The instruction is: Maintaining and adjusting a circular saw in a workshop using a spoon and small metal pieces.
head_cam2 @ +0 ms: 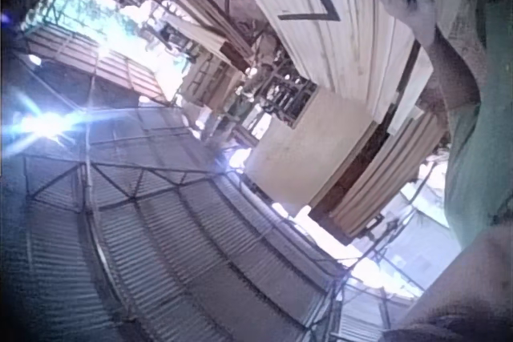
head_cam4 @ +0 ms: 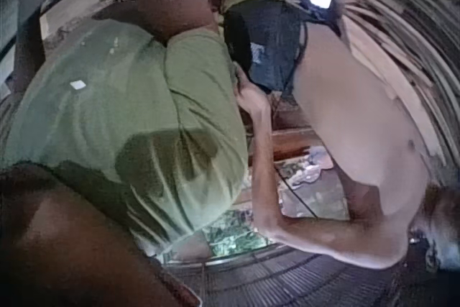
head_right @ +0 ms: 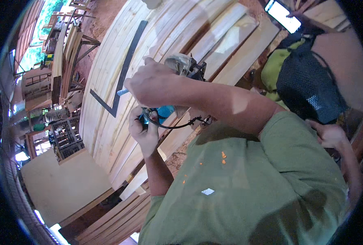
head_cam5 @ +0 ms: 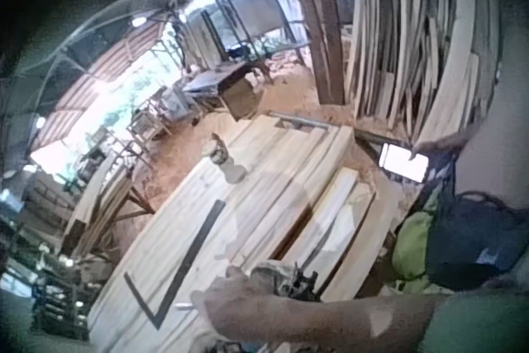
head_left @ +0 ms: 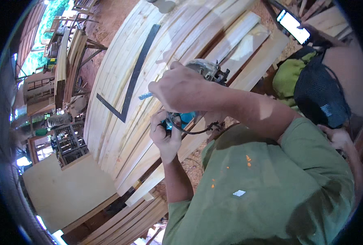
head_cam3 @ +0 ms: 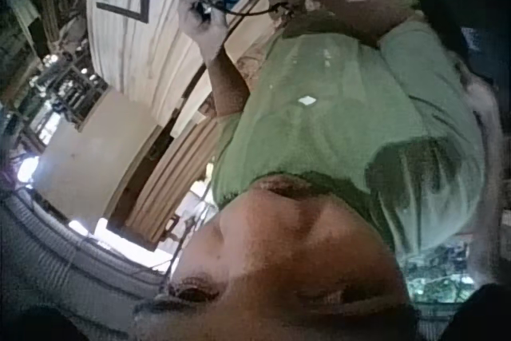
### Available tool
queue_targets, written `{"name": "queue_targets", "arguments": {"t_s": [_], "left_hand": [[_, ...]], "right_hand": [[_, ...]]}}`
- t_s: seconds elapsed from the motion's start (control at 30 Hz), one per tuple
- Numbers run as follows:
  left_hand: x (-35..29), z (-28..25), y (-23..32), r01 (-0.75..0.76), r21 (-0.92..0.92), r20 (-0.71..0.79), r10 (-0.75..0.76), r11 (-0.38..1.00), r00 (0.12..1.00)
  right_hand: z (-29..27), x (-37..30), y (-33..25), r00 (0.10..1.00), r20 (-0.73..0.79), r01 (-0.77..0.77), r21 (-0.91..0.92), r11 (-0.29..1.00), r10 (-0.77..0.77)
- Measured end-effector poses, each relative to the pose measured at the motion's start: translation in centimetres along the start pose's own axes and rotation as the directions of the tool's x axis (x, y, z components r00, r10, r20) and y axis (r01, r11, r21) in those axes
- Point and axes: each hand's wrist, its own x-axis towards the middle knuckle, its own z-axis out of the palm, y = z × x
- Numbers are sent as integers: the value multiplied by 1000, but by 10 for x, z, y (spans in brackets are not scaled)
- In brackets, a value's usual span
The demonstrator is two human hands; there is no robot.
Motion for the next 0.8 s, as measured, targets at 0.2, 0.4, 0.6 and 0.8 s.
{"name": "queue_targets", "arguments": {"t_s": [0.2,0.4,0.6,0.8], "left_hand": [[-6,19,1,47,-134,-232,-77,990,970],[2,23,7,-189,197,-287,241,962,927],[1,29,-4,-205,141,-329,241,969,913],[5,35,-30,-576,85,-498,535,813,682]], "right_hand": [[-15,15,7,972,234,-8,75,997,-10],[-60,44,-6,936,338,59,115,992,-94],[-58,55,16,914,327,269,-52,962,-238],[-55,48,-4,845,483,328,-127,936,-230]]}}
